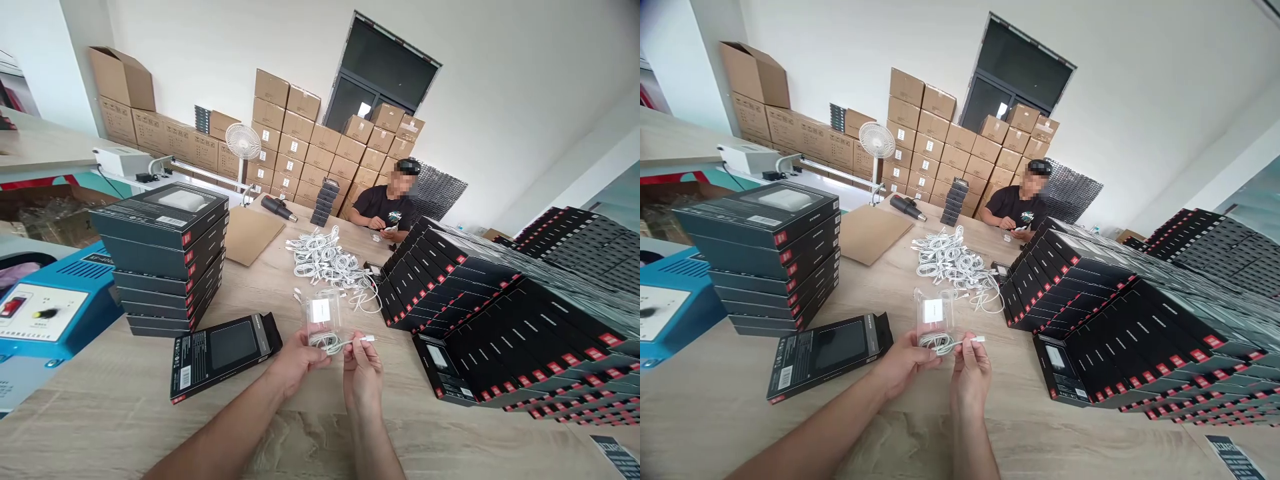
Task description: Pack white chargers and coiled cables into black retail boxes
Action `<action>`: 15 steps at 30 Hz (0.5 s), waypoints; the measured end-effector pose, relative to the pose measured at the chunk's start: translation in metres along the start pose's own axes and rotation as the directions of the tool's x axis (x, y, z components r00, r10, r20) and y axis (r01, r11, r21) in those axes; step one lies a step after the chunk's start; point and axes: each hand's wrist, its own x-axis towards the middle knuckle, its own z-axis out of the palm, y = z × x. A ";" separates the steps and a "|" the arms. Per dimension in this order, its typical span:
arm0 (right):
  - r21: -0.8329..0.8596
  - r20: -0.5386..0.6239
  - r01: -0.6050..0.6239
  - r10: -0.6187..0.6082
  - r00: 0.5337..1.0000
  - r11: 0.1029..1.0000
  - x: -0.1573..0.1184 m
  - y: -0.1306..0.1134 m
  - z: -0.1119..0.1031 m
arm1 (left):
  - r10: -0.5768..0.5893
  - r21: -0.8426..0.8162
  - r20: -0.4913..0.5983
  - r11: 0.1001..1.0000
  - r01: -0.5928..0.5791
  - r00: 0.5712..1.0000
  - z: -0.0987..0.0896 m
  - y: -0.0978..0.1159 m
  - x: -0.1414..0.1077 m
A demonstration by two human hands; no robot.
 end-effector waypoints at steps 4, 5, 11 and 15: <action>-0.226 0.132 0.085 -0.056 0.990 0.970 -0.003 -0.013 -0.001 | 0.017 -0.004 0.008 1.000 -0.017 1.000 0.001 0.001 0.000; -0.298 0.173 0.131 -0.082 0.982 0.946 -0.003 -0.018 -0.001 | 0.015 -0.003 0.007 1.000 -0.014 1.000 0.002 0.002 0.000; -0.449 0.204 0.220 -0.140 0.969 0.866 0.000 -0.035 -0.008 | -0.046 0.233 0.004 0.972 0.044 0.999 0.000 0.003 -0.003; -0.464 0.203 0.124 -0.031 0.979 0.877 0.000 -0.029 -0.013 | -0.014 0.510 0.072 0.860 -0.025 0.997 0.001 0.000 -0.008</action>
